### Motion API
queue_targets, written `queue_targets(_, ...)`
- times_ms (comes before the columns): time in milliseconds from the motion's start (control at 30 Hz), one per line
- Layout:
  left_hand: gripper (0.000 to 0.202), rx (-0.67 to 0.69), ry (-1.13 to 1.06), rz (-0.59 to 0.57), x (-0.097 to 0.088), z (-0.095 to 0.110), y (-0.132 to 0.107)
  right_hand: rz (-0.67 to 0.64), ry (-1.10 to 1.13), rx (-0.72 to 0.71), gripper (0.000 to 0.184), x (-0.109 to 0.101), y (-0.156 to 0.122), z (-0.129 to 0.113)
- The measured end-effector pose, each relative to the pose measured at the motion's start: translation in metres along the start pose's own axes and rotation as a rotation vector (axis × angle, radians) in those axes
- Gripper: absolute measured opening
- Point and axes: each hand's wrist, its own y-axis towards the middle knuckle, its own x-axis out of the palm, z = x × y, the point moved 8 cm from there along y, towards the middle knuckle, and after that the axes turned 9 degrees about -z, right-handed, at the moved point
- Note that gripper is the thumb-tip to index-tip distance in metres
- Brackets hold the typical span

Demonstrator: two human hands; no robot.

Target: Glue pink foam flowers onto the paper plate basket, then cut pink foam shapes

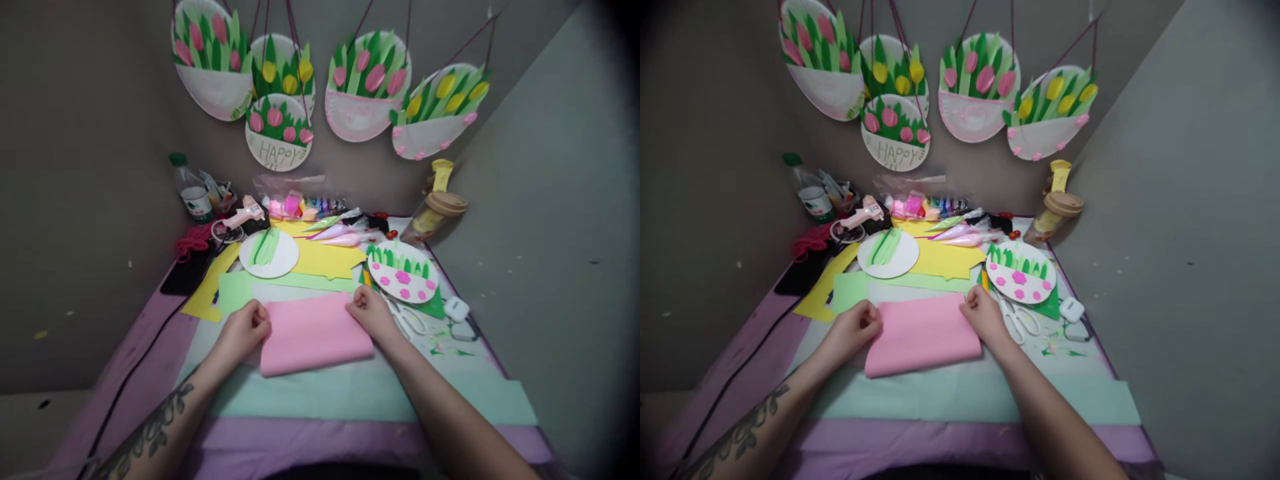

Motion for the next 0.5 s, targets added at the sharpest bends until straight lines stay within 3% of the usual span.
queue_targets(167,0.002,-0.034,0.350,-0.045,0.003,0.012,-0.003,-0.050,-0.210,-0.024,0.010,0.006,0.002,-0.006)
queue_targets(300,0.015,-0.041,0.547,-0.074,0.005,0.022,-0.006,-0.093,-0.261,-0.002,0.009,0.008,0.004,-0.004)
queue_targets(500,0.049,0.183,0.822,-0.370,0.032,0.037,0.000,-0.163,-0.360,-0.005,0.010,0.012,0.009,-0.002)
